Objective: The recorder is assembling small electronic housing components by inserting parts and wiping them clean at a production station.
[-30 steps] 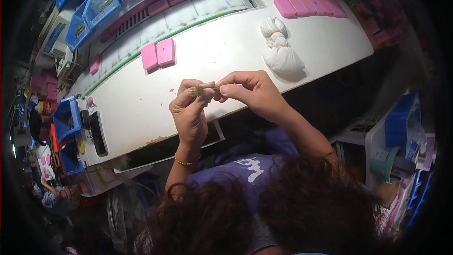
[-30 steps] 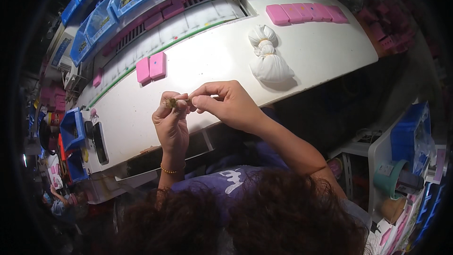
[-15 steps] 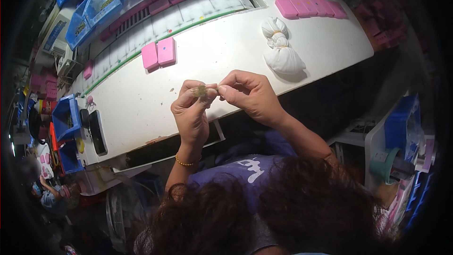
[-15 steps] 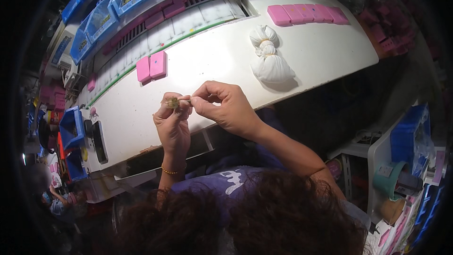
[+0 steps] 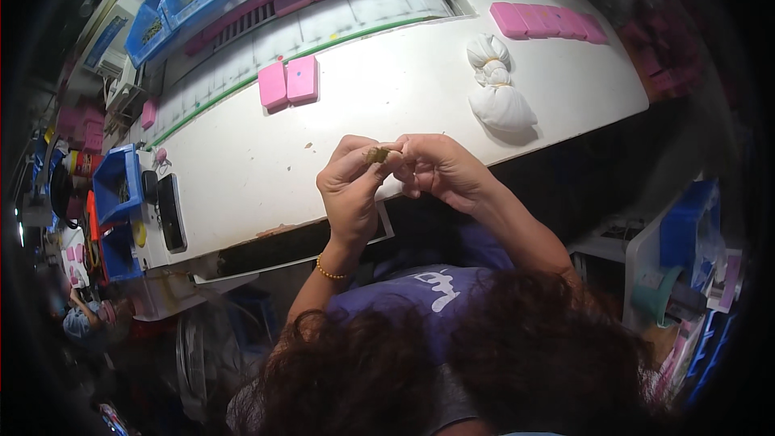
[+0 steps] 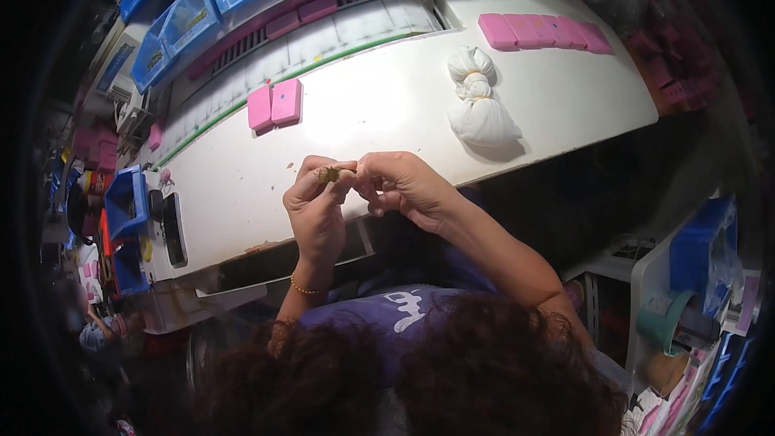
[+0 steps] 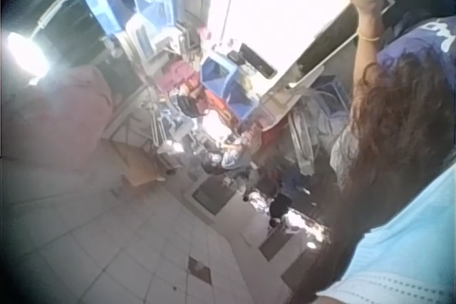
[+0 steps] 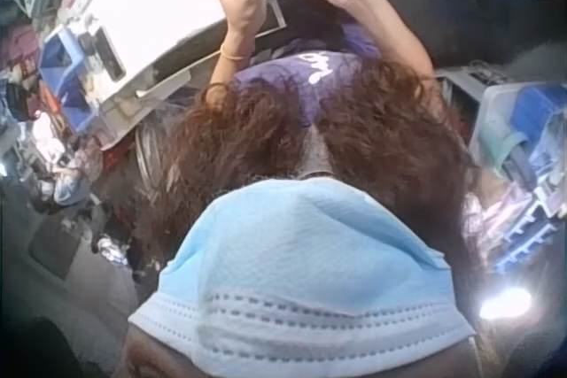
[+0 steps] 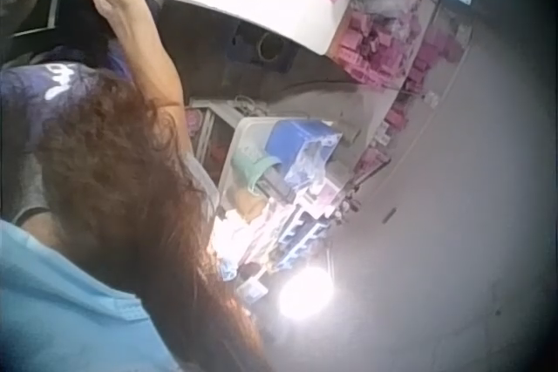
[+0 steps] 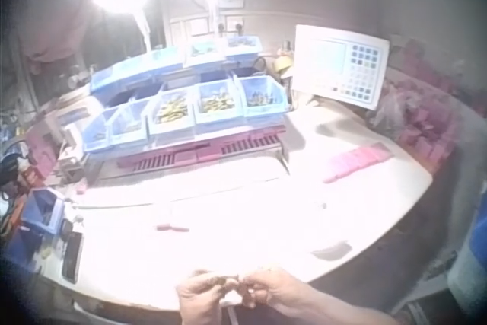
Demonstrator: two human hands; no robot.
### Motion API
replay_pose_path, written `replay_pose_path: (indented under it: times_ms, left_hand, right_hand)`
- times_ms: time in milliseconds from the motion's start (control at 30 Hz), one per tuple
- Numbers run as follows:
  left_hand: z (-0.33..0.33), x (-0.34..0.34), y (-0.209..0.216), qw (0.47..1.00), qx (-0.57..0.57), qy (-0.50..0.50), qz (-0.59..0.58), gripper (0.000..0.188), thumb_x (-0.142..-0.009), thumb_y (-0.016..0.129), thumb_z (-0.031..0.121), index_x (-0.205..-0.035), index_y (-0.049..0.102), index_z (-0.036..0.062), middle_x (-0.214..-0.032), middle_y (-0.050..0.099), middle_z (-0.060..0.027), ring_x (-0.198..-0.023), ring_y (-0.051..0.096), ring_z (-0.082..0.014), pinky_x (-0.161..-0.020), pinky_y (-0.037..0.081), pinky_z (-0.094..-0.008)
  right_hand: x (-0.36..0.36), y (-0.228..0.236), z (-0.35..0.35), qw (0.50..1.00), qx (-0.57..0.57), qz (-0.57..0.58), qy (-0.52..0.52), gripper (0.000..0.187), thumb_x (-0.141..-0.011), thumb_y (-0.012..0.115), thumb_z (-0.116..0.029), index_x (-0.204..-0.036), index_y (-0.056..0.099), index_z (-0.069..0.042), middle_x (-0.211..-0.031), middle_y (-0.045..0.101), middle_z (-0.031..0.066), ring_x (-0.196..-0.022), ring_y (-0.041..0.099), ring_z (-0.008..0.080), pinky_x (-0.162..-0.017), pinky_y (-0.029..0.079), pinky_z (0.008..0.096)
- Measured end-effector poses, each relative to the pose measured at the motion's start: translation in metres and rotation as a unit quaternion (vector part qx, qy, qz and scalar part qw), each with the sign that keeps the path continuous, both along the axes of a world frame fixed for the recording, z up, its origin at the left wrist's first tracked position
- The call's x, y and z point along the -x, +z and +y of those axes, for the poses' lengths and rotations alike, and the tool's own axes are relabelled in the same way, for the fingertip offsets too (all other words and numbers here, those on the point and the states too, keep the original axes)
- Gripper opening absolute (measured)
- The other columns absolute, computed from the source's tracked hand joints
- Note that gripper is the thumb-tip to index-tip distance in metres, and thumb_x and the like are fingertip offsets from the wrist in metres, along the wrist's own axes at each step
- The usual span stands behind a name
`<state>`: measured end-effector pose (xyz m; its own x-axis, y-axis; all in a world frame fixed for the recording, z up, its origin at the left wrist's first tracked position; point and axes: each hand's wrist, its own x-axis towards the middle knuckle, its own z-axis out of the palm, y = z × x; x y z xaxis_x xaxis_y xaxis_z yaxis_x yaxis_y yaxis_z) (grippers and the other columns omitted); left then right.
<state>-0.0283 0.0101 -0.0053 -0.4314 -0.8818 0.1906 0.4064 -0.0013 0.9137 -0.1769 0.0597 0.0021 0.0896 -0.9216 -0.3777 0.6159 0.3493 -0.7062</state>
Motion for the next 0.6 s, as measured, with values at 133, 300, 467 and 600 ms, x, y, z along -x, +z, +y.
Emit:
replay_pose_path:
  times_ms: [133,300,467,600]
  left_hand:
    - [-0.005,-0.004,0.003,0.998,-0.066,-0.007,-0.006,0.016,-0.089,0.070,0.007,-0.099,0.070,-0.0056,-0.089,0.059,-0.0009,-0.070,0.046,-0.0064,-0.064,0.038,-0.0214]
    - [-0.007,-0.005,-0.004,0.989,-0.147,-0.002,0.002,0.020,-0.090,0.072,0.013,-0.102,0.069,-0.0030,-0.080,0.061,0.0014,-0.065,0.044,-0.0067,-0.063,0.037,-0.0221]
    - [-0.006,-0.006,-0.002,0.986,-0.165,-0.006,0.024,0.022,-0.089,0.072,0.014,-0.103,0.069,-0.0035,-0.080,0.061,0.0020,-0.065,0.043,-0.0065,-0.063,0.038,-0.0227]
    - [-0.007,-0.009,-0.002,0.985,-0.168,-0.008,0.029,0.022,-0.089,0.072,0.014,-0.103,0.069,-0.0033,-0.079,0.061,0.0026,-0.065,0.043,-0.0065,-0.063,0.038,-0.0226]
  right_hand:
    - [-0.014,-0.014,0.013,0.980,0.055,0.192,-0.003,0.017,-0.094,0.058,-0.021,-0.091,0.066,-0.006,-0.067,0.054,-0.0027,-0.056,0.048,0.0039,-0.053,0.041,0.0199]
    - [-0.044,-0.033,0.040,0.900,0.197,0.384,0.059,0.016,-0.092,0.061,-0.013,-0.101,0.063,0.000,-0.078,0.067,0.0132,-0.066,0.064,0.0229,-0.066,0.050,0.0339]
    - [-0.061,-0.068,0.037,0.822,0.316,0.468,0.074,0.015,-0.085,0.062,-0.008,-0.099,0.061,-0.002,-0.091,0.065,0.0140,-0.085,0.062,0.0373,-0.073,0.051,0.0425]
    - [-0.060,-0.065,0.039,0.747,0.365,0.550,0.083,0.015,-0.082,0.063,-0.007,-0.097,0.061,-0.004,-0.092,0.062,0.0121,-0.088,0.062,0.0346,-0.074,0.051,0.0442]
